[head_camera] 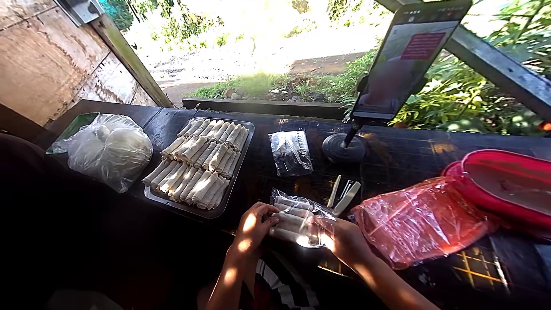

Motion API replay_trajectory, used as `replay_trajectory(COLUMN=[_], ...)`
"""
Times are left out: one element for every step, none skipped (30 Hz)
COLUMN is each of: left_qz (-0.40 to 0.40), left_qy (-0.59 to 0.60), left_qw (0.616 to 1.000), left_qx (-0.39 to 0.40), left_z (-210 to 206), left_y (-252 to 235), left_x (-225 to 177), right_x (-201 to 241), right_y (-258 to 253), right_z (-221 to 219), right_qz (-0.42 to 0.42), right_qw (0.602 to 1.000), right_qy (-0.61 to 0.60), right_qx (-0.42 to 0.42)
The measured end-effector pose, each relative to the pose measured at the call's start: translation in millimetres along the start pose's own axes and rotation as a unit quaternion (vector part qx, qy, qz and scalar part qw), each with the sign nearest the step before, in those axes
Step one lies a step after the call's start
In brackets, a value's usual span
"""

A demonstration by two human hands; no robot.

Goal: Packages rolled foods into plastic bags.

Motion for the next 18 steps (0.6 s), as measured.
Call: replay_trajectory(left_qz=[-0.006, -0.015, -0.021, -0.027, -0.032, -0.038, -0.043, -0.049, -0.063, -0.088, -0.117, -0.15, -0.176, -0.19, -0.198, -0.201, -0.205, -0.208], left_qy=[-0.012, -0.022, -0.029, -0.033, -0.032, -0.031, -0.034, -0.043, -0.057, -0.076, -0.097, -0.115, -0.128, -0.135, -0.139, -0.139, -0.138, -0.139], left_qw=[1.0, 1.0, 0.999, 0.999, 0.999, 0.998, 0.998, 0.997, 0.995, 0.99, 0.983, 0.974, 0.967, 0.965, 0.964, 0.966, 0.966, 0.966], left_qx=[-0.005, -0.013, -0.018, -0.023, -0.027, -0.029, -0.031, -0.037, -0.054, -0.08, -0.106, -0.127, -0.134, -0.124, -0.107, -0.089, -0.073, -0.06], left_z=[-1.3, -2.7, -3.9, -4.7, -5.1, -5.3, -5.5, -5.9, -6.6, -7.7, -9.4, -11.9, -14.5, -16.5, -17.6, -17.3, -16.3, -15.4], left_y=[-0.6, -0.7, -0.3, 0.3, 0.8, 1.1, 1.4, 1.6, 1.9, 2.6, 3.5, 4.1, 3.8, 2.8, 1.2, -0.7, -2.7, -4.1], left_x=[-1.3, -2.0, -2.4, -1.8, -0.4, 1.5, 2.7, 2.5, 0.4, -3.1, -6.6, -9.1, -10.6, -11.5, -11.8, -11.9, -12.4, -13.3], right_x=[0.6, 0.6, -0.4, -2.2, -3.6, -4.1, -4.8, -7.0, -8.1, -6.9, -4.9, -2.9, -1.9, -1.4, -1.5, -1.8, -2.2, -2.4], right_y=[-2.0, -4.0, -5.4, -6.1, -6.9, -7.4, -7.5, -6.9, -8.2, -11.9, -16.3, -19.9, -22.4, -24.1, -25.4, -27.0, -28.5, -29.2], right_z=[-1.1, -1.6, -1.5, -1.0, -0.7, -0.4, -0.8, -2.7, -3.6, -2.8, -1.5, -1.1, -1.9, -2.7, -3.0, -2.5, -1.8, -1.6], right_qz=[0.004, 0.003, 0.0, -0.004, -0.006, -0.007, -0.007, -0.009, -0.016, -0.025, -0.036, -0.036, -0.025, -0.017, -0.016, -0.025, -0.039, -0.048], right_qw=[1.0, 1.0, 1.0, 0.999, 0.998, 0.996, 0.996, 0.995, 0.994, 0.993, 0.991, 0.991, 0.992, 0.993, 0.992, 0.99, 0.986, 0.983], right_qy=[0.014, 0.016, 0.01, -0.004, -0.016, -0.02, -0.022, -0.026, -0.031, -0.032, -0.036, -0.036, -0.03, -0.027, -0.03, -0.039, -0.049, -0.054], right_qx=[0.003, 0.009, 0.021, 0.045, 0.067, 0.081, 0.089, 0.096, 0.102, 0.11, 0.122, 0.125, 0.122, 0.117, 0.121, 0.136, 0.155, 0.167])
Point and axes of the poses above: each hand's wrist, its own y-axis away from the middle knuckle, its own z-axis out of the back of the hand, x = y × z, the point moved 4 cm from there along -y, towards the middle knuckle, and after that the axes turned 10 degrees about z, right-handed, at the moved point
